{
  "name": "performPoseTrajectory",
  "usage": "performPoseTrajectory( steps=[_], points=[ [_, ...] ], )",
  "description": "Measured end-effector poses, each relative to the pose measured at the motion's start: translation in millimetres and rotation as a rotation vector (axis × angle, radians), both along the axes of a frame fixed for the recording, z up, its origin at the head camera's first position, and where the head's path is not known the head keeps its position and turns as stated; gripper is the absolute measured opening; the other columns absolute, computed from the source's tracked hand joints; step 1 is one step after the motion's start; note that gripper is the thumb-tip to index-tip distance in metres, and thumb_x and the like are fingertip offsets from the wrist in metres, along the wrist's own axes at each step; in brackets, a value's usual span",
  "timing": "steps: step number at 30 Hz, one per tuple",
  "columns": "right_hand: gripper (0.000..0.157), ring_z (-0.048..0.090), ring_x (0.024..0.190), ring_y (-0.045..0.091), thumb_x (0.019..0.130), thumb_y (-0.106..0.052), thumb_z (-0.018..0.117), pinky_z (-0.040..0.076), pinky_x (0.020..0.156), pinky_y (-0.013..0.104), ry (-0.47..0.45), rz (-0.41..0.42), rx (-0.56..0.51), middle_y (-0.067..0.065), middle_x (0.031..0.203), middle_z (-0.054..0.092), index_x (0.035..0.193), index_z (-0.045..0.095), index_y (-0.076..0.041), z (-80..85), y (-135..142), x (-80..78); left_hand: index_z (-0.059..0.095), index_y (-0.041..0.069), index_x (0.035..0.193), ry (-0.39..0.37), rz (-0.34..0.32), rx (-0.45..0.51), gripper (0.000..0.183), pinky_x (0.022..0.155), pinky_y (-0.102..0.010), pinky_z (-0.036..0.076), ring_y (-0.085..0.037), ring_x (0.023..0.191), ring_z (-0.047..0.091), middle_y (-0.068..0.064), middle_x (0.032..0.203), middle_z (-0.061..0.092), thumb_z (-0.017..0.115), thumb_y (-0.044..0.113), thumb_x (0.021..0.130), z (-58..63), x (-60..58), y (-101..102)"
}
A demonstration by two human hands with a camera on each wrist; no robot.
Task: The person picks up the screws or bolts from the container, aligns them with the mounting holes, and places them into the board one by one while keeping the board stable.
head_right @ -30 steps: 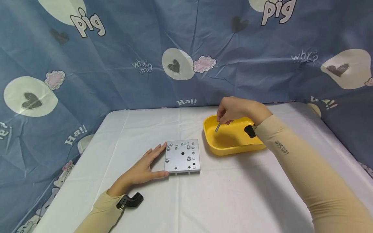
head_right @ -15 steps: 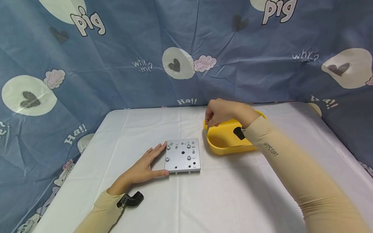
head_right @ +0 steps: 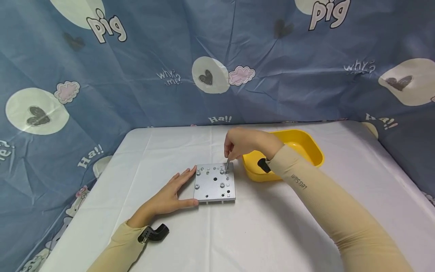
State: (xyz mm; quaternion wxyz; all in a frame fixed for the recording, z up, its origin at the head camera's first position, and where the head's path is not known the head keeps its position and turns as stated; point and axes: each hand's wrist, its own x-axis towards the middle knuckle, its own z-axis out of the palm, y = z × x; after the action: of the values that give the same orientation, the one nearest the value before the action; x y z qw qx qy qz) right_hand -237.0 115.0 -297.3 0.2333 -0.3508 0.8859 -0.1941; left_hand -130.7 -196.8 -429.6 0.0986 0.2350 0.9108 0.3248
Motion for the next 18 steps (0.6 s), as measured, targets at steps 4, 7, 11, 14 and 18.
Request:
performPoseTrajectory(
  steps=[4, 7, 11, 14, 18],
  points=[
    [0.004, 0.062, 0.068, 0.009, 0.092, -0.008, 0.079, 0.051, 0.067, 0.02, -0.034, 0.011, 0.007, -0.003, 0.077, 0.074, 0.095, 0.083, -0.009, -2.5, -10.4, 4.2, 0.021, 0.028, 0.173, -0.002, -0.003, -0.006, 0.112, 0.139, -0.058, 0.008, -0.032, 0.168, 0.021, -0.002, 0.178, 0.028, 0.085, 0.058, 0.086, 0.1, -0.5, -0.2],
    [0.005, 0.061, 0.07, 0.009, 0.092, -0.007, 0.079, 0.052, 0.067, 0.021, -0.05, 0.013, 0.012, -0.003, 0.078, 0.074, 0.095, 0.083, -0.009, -5.4, -16.6, 7.0, 0.022, 0.028, 0.173, -0.006, -0.002, 0.002, 0.112, 0.139, -0.058, 0.008, -0.031, 0.168, 0.021, -0.002, 0.178, 0.029, 0.086, 0.057, 0.086, 1.3, -0.2, 0.1],
    [0.006, 0.056, 0.071, 0.008, 0.092, -0.007, 0.08, 0.049, 0.069, 0.021, -0.038, 0.03, 0.012, -0.004, 0.079, 0.073, 0.095, 0.083, -0.01, -11.0, -22.9, 8.7, 0.023, 0.028, 0.173, -0.006, 0.0, 0.012, 0.111, 0.139, -0.059, 0.009, -0.032, 0.168, 0.022, -0.002, 0.178, 0.03, 0.086, 0.055, 0.086, 2.7, 0.7, 0.5],
    [0.005, 0.055, 0.071, 0.008, 0.093, -0.008, 0.08, 0.048, 0.069, 0.021, -0.027, 0.048, 0.01, -0.004, 0.078, 0.072, 0.095, 0.083, -0.01, -12.9, -27.0, 9.7, 0.024, 0.027, 0.173, -0.003, 0.001, 0.014, 0.111, 0.138, -0.06, 0.01, -0.033, 0.167, 0.023, -0.003, 0.177, 0.031, 0.086, 0.054, 0.086, 2.7, 1.2, 0.2],
    [0.005, 0.054, 0.071, 0.009, 0.094, -0.01, 0.079, 0.048, 0.068, 0.021, -0.022, 0.07, 0.008, -0.003, 0.077, 0.07, 0.097, 0.083, -0.008, -12.0, -31.8, 11.7, 0.024, 0.028, 0.173, -0.006, 0.004, 0.014, 0.111, 0.138, -0.059, 0.009, -0.033, 0.168, 0.023, -0.003, 0.178, 0.031, 0.086, 0.055, 0.086, 3.2, 2.1, 0.1]
  ],
)
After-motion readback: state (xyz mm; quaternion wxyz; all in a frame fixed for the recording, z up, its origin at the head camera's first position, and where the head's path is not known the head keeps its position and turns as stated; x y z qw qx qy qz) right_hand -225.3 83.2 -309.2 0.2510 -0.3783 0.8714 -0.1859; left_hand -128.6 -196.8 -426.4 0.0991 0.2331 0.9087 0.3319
